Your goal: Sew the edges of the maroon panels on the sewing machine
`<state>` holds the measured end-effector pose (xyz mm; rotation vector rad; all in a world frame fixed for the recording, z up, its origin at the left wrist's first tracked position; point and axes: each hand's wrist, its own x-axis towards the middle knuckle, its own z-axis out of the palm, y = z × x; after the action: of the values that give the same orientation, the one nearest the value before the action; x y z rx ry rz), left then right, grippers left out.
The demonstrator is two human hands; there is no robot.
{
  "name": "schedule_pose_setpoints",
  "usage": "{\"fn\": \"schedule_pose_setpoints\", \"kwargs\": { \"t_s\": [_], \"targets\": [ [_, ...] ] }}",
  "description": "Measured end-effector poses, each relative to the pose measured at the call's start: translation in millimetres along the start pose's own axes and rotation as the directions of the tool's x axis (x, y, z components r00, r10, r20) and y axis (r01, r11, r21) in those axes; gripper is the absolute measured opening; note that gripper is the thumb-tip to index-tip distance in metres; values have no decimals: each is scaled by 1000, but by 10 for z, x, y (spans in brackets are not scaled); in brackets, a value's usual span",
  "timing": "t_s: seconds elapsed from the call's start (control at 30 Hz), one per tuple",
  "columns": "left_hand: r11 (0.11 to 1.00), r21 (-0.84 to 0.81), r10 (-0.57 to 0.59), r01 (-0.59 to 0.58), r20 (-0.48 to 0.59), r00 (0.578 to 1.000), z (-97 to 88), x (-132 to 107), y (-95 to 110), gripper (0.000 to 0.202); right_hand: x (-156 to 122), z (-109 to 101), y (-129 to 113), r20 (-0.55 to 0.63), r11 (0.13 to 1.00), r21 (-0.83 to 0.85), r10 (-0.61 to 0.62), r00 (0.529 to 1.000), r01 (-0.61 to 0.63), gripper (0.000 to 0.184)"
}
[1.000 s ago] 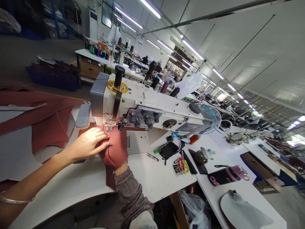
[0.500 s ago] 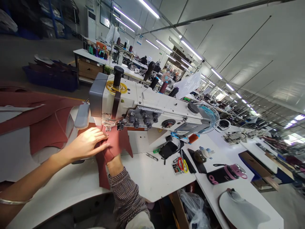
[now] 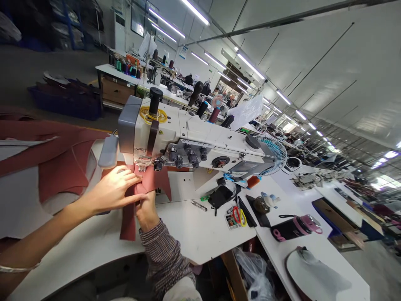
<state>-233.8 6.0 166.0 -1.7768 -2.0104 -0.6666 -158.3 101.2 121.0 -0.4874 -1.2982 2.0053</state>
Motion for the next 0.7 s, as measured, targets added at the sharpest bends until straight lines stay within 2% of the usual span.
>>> {"fn": "schedule_pose_setpoints", "kwargs": {
  "t_s": [0.13,0.2,0.3,0.37,0.5,0.7],
  "targets": [
    [998,52,37,-37,3,999,12,11,-23,44,-4,51,-24,13,984,169,57,998,-58,22],
    [994,98,57,-57,6,998,48,5,-43,38,-18,50,-21,-24,952,282,134,991,-122,22],
    [986,162,42,-38,-23,999,124,-21,-67,26,-32,-1,1,-154,904,345,321,934,-254,26],
    [983,182,33,-25,-42,999,168,-41,-83,23,-29,-42,18,-176,881,353,394,902,-316,24],
    [987,153,54,-45,-57,997,205,-64,-149,23,-4,-82,43,-82,879,365,359,930,-307,21],
    [990,54,133,-128,-90,987,243,-60,-348,29,-20,-141,54,45,910,299,286,957,-286,16]
  ]
}}
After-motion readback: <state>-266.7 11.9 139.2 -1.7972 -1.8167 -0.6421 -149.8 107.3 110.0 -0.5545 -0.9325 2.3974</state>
